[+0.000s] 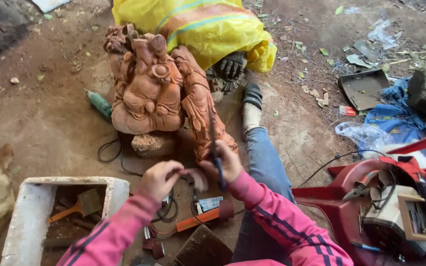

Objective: The person is cutting small pieces of sandpaper with scissors in a woodworking environment.

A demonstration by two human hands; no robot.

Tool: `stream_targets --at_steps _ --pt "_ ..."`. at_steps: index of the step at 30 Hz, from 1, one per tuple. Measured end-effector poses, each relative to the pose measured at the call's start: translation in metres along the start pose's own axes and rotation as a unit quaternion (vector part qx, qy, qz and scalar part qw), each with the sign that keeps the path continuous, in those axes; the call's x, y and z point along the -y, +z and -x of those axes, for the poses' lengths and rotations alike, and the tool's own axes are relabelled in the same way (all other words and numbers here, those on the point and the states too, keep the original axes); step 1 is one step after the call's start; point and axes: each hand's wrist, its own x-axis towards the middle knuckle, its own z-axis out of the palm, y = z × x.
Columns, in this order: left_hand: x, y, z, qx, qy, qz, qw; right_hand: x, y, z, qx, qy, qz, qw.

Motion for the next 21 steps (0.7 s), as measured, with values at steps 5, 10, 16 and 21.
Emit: stream_targets --at_steps 5,10,16,21 --pt "-0.048 -0.031 0.028 -0.042 -0.124 0.204 0.970 0.017 0.020 0.003 0.206 0.128 -0.114 0.963" --pt "-0.044 -0.043 0.035 -0.061 -0.145 0.218 0.963 0.034 0.028 0.009 0.222 0.153 -0.201 0.942" --pt "-0.043 -0.047 0.038 -0.059 -0.241 0.309 0.918 0.026 0.036 0.014 0.233 0.153 -0.185 0.943" --pt "-0.032 -0.038 0.044 -0.075 -0.230 0.300 0.923 0.032 0.036 0.014 0.230 0.152 -0.181 0.944"
